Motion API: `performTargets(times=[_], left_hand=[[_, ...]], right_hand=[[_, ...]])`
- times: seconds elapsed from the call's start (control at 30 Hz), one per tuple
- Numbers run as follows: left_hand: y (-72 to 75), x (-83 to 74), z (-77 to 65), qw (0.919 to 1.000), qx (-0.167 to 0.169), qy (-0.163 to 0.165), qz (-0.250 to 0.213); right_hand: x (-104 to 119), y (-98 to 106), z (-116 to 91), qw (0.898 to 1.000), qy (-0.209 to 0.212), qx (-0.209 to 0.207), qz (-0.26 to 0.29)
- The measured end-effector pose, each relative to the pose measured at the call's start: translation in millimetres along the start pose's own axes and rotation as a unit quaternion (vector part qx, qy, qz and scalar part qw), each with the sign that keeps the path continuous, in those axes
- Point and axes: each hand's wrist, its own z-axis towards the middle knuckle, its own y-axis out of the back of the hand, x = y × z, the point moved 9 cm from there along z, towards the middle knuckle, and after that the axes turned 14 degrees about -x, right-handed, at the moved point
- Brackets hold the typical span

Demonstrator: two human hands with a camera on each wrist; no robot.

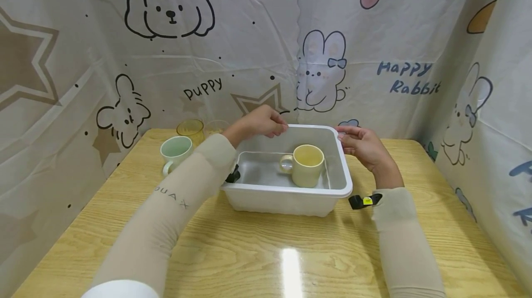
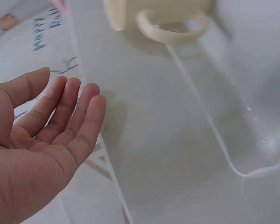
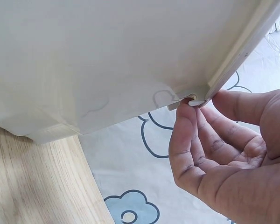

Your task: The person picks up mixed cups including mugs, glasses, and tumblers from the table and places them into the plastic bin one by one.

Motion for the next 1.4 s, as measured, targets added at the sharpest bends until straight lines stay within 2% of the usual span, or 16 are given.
performTargets(times=[0.43,0.63,0.93,1.1,1.2,1.4], left_hand=[[34.8,-21.7,-14.6,0.9959,-0.054,-0.024,-0.069],[49.2,-24.0,-17.7,0.9925,-0.076,-0.011,-0.095],[71.2,-27.5,-29.7,0.9843,-0.107,-0.022,-0.138],[81.4,-30.5,-46.1,0.9822,-0.116,-0.047,-0.14],[89.9,-31.3,-57.4,0.9806,-0.134,-0.065,-0.127],[102.3,-24.5,-76.3,0.9807,-0.146,-0.084,-0.099]], right_hand=[[2,-3,0,0.999,0.004,0.008,0.034],[2,-2,-1,0.999,0.002,0.007,0.031],[1,-3,0,0.999,0.0,0.008,0.041],[0,-3,0,1.0,-0.001,0.009,0.03],[1,-2,1,1.0,0.0,0.005,0.025],[-1,-2,3,0.999,-0.004,-0.004,0.033]])
